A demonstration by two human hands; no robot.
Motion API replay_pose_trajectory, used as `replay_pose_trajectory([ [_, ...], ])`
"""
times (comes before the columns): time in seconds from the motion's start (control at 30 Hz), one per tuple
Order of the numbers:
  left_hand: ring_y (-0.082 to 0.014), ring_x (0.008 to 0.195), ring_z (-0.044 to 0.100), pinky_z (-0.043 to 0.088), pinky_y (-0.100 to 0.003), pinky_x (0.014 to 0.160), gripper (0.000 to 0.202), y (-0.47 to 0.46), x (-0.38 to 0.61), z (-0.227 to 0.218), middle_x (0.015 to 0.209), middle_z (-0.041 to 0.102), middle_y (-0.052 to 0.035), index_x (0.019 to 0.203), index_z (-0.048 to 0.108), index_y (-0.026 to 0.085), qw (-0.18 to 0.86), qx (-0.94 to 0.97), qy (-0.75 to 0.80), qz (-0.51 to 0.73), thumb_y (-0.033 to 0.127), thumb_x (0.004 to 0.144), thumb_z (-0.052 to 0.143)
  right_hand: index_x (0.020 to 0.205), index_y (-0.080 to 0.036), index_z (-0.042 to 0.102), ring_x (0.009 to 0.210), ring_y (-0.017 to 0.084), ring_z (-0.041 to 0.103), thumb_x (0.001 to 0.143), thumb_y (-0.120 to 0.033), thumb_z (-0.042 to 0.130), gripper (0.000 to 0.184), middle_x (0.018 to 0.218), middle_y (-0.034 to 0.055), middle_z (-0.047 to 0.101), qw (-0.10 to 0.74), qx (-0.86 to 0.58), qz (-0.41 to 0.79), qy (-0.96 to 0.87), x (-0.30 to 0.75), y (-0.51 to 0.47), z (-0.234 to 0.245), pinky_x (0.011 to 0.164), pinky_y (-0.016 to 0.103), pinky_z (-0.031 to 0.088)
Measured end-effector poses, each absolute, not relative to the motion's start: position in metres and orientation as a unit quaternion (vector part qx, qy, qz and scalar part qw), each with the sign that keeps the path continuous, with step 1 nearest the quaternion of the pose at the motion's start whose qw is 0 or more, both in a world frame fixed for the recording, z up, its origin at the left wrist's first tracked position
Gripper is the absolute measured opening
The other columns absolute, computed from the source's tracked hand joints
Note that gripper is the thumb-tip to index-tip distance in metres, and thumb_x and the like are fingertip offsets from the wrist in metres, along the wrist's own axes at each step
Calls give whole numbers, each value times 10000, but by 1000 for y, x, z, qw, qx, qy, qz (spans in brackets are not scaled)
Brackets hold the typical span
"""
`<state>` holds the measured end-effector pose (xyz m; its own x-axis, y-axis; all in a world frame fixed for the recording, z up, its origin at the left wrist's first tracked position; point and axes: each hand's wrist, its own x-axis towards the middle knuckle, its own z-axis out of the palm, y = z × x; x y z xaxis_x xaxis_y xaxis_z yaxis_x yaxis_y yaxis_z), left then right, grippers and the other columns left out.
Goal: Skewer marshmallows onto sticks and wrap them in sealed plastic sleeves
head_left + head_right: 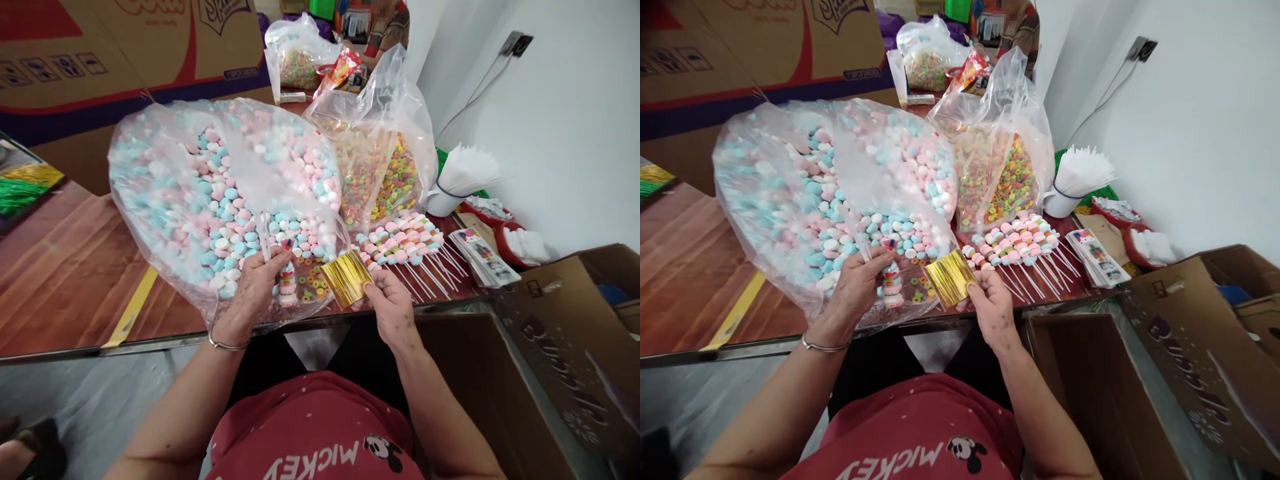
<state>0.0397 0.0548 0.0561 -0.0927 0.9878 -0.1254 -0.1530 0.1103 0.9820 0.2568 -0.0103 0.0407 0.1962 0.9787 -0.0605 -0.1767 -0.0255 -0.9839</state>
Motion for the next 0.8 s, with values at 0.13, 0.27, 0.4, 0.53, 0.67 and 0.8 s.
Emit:
replay_pose_trajectory([
  [0.13, -99, 473, 474, 327, -207, 424, 225, 55, 34, 52, 580, 604, -5, 633, 707, 150, 516, 404, 528, 540, 360, 629, 787, 928, -222, 539, 438, 128, 617, 742, -382, 734, 314, 665, -65, 641, 622, -529, 457, -354, 256, -13, 33, 459, 269, 574],
  [0.27, -113, 540, 521, 375, -211, 473, 245, 58, 36, 45, 645, 632, -5, 662, 705, 153, 504, 400, 543, 539, 368, 615, 813, 979, -224, 575, 481, 130, 635, 761, -350, 722, 291, 780, -34, 691, 660, -535, 390, -354, 264, -14, 29, 475, 287, 596],
  [0.4, -97, 499, 468, 323, -202, 446, 219, 61, 46, 46, 569, 575, 16, 637, 695, 147, 509, 396, 553, 528, 345, 624, 787, 1105, -218, 623, 493, 121, 635, 779, -341, 717, 360, 958, 15, 728, 641, -545, 402, -361, 264, -15, 24, 474, 303, 604],
  [0.53, -96, 494, 454, 313, -206, 451, 183, 67, 51, 44, 539, 554, 17, 603, 681, 144, 515, 399, 536, 537, 303, 611, 771, 1125, -211, 646, 498, 129, 646, 794, -346, 713, 364, 990, 32, 738, 629, -546, 419, -361, 258, -16, 15, 491, 306, 607],
  [0.67, -88, 499, 450, 319, -205, 456, 212, 69, 50, 40, 562, 558, 19, 596, 669, 144, 521, 397, 518, 550, 314, 595, 796, 1121, -215, 656, 505, 131, 653, 802, -341, 714, 348, 1011, 33, 739, 626, -535, 440, -358, 252, -17, 7, 509, 310, 611],
  [0.8, -91, 474, 454, 334, -210, 443, 258, 68, 52, 39, 547, 560, 23, 625, 671, 147, 544, 373, 524, 539, 361, 582, 807, 1098, -221, 663, 500, 135, 649, 797, -344, 714, 329, 991, 29, 744, 623, -531, 454, -351, 249, -16, 6, 508, 319, 612],
])
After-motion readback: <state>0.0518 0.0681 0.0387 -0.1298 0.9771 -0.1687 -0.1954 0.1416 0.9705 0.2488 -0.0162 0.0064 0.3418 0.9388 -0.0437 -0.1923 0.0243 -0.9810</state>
